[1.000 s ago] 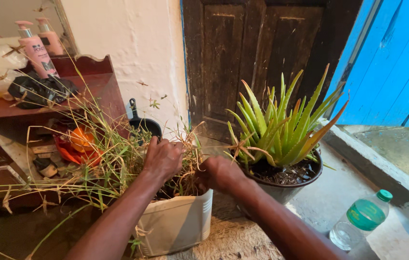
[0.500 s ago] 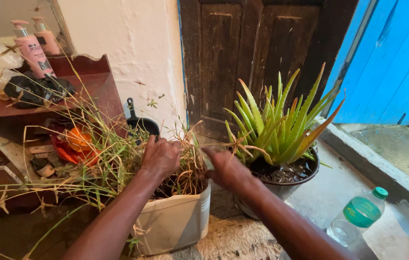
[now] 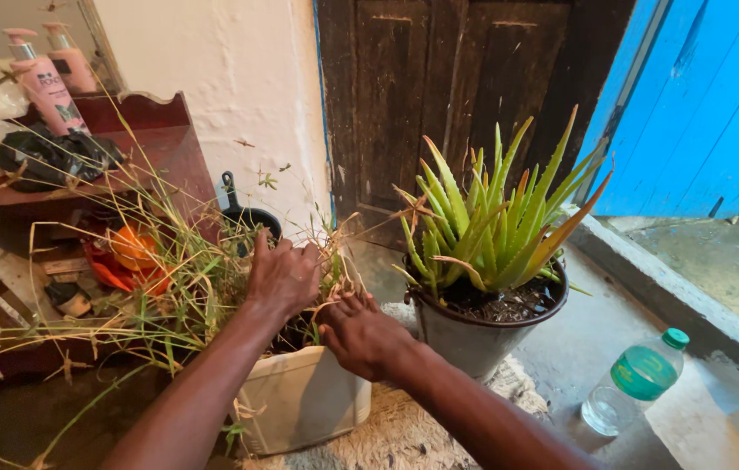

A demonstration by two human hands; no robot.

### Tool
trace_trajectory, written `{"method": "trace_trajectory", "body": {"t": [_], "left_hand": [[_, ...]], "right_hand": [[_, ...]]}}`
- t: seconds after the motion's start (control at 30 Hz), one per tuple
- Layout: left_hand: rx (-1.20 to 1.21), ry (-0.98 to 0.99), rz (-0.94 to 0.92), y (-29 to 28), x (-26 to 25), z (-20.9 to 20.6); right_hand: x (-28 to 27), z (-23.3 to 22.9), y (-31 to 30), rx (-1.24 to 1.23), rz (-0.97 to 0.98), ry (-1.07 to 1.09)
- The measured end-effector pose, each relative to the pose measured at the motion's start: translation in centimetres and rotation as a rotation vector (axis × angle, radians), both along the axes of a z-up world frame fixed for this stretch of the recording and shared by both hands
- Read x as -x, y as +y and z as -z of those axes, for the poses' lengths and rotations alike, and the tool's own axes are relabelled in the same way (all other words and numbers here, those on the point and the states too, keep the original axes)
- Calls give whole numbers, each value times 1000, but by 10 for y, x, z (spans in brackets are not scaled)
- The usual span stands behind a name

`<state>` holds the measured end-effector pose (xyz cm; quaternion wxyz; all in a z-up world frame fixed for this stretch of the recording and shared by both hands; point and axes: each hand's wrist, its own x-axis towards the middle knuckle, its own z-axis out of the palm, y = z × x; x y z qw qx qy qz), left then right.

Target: The person waters an aloe vera plant in a metal pot using a plastic water bottle. They pour water into the soil, then use their hands to adjust the plant's leaves and remove dry grass from the pot. The person also briefly handles a second container with dry grass.

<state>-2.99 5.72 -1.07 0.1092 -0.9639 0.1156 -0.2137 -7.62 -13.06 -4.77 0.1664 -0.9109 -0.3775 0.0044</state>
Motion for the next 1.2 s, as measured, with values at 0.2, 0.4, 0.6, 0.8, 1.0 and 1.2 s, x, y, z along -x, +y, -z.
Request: {"method": "trace_trajectory", "body": {"t": [0.2,0.4,0.6,0.8,1.0,1.2], "left_hand": [[29,-120,51,-1,5,-7],[139,-173,52,-3,7,-12],[173,-163,38,-4,4,-13],[156,-412,201,-10,1,-13],[155,-483,388,-29,12,-15],[-116,-441,448,-34,-3,-6]], "right_hand": [[14,-45,-5,39,168,9],[11,-67,-16,-237,296,-65],[9,-48,-16,-64,205,15],[7,-35,-14,52,101,-27],[5,-72,-30,-208,252,-170],[11,-109,-65,-558,207,-492]]}}
